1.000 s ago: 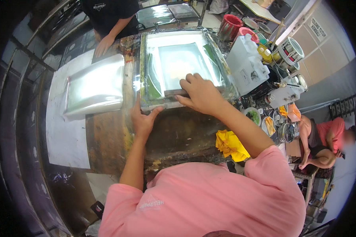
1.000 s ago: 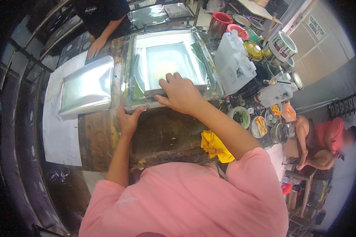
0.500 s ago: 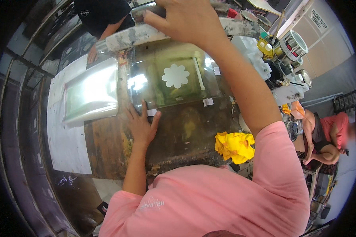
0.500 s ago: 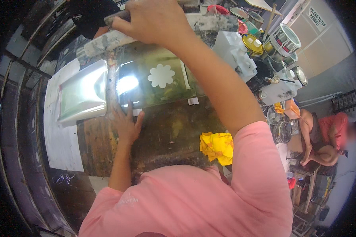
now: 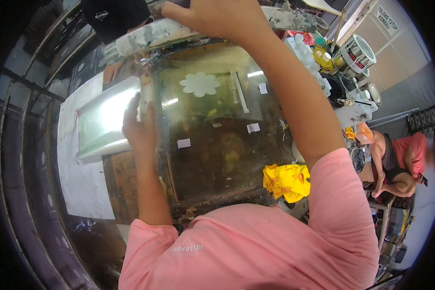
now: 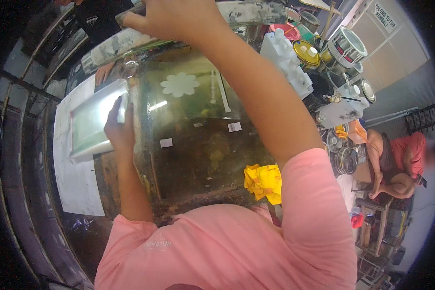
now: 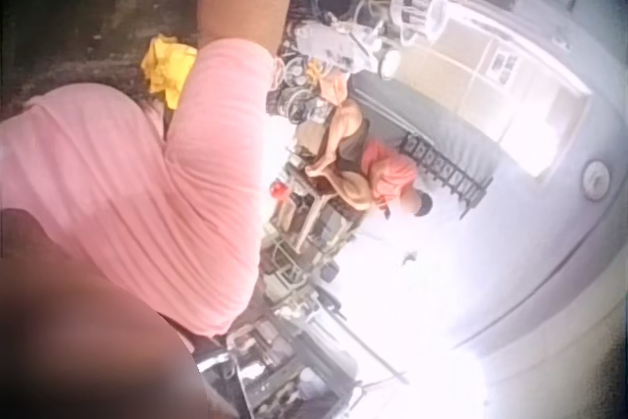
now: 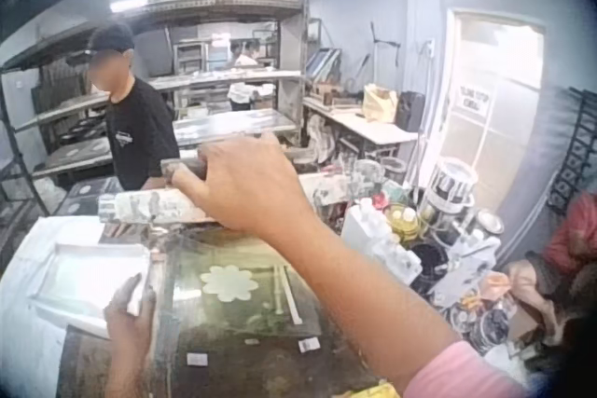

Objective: The person repeatedly uses a squeegee to pull white ink across a screen-printing frame with a flower stencil, then lifts the frame to reveal the printed fabric below. The process is repeated multiple times on the same area.

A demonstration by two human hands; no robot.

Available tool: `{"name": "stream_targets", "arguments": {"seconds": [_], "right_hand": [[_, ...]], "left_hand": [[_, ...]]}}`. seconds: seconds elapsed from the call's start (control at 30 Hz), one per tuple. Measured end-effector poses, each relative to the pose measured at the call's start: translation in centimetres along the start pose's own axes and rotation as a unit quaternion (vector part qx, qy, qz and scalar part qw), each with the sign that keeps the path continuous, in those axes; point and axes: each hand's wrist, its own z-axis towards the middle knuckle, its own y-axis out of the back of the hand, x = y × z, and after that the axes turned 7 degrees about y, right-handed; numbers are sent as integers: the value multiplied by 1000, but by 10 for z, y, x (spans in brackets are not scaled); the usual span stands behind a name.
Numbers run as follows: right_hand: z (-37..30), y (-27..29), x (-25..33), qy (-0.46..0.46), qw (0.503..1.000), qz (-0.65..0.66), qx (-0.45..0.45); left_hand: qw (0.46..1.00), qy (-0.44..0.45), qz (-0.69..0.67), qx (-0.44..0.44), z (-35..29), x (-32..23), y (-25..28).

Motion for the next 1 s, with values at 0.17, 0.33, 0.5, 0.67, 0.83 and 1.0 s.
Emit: {"name": "stream_targets", "arguments": {"seconds": [0.17,0.33,0.5,0.67,0.83,1.0], "right_hand": [[-8,-2,3,-3,1000,-13,10],[-11,-1,8,-3,998,-60,35],[-17,-6,10,7,997,-71,12],[-24,-4,11,-6,997,-56,46],[-14,-5,4,10,999,-35,34],[-2,-11,-8,22,997,-75,16]], "left_hand": [[997,55,42,-27,14,79,53],[993,54,100,-26,52,179,101],[944,134,299,37,95,224,109],[918,110,376,-69,53,190,82],[958,-74,275,24,-12,149,58],[941,21,330,75,-18,137,43]]}}
